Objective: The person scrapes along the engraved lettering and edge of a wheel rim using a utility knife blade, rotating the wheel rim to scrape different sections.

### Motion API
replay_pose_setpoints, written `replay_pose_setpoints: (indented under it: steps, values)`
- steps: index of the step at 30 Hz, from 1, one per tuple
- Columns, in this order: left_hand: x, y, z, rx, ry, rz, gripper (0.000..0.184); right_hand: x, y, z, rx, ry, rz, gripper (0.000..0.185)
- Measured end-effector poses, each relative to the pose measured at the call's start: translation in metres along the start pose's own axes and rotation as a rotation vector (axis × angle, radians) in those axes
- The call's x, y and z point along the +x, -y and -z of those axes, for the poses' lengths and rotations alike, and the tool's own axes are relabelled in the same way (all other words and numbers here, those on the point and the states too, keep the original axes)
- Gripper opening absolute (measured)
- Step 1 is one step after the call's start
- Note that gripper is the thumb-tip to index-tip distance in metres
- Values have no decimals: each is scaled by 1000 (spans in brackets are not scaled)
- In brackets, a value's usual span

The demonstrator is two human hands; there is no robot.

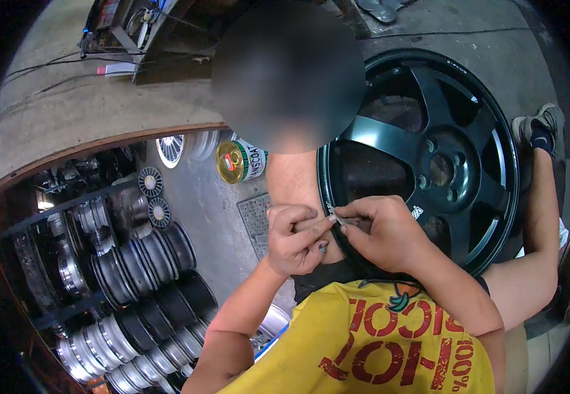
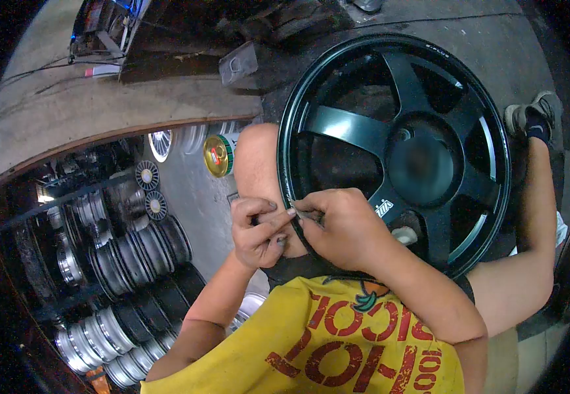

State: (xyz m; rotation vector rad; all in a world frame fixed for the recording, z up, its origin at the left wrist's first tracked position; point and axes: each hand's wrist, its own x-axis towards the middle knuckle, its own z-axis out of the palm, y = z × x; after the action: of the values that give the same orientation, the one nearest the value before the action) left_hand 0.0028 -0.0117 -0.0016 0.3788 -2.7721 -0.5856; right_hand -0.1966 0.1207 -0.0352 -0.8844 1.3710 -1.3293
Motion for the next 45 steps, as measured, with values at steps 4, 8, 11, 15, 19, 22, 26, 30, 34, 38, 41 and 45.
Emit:
replay_pose_setpoints:
  steps: [4,8,11,15,19,22,26,30,34,38,41,45]
  values:
    - [1,0,1,6,3,-14,44,-2,0,1,12,-17,27,27]
    - [1,-2,1,30,14,-7,45,-4,2,4,25,-26,12,27]
    - [1,-2,1,21,9,-7,45,-4,-1,4,10,-5,32,28]
    - [-1,-1,0,25,2,-12,43,-3,-4,3,16,15,39,29]
    - [-1,0,0,22,6,-17,42,-2,-3,3,22,31,10,29]
    - [-1,0,1,24,14,-13,41,-1,-1,4,10,38,-13,29]
    - [0,-1,2,17,15,-7,40,-1,-1,4,18,41,-14,30]
    - [1,-2,2,5,19,2,40,-2,-1,1,27,18,-21,29]
    - [0,-2,1,8,3,4,41,-4,-4,-3,7,-19,23,28]
    - [-1,-2,1,24,8,5,43,-3,-2,-1,-16,-11,40,27]
    - [0,-2,0,26,3,2,45,-3,-2,-3,-26,-53,56,26]
    - [-5,-2,1,20,-3,45,48,-6,-1,-1,200,-128,-129,22]
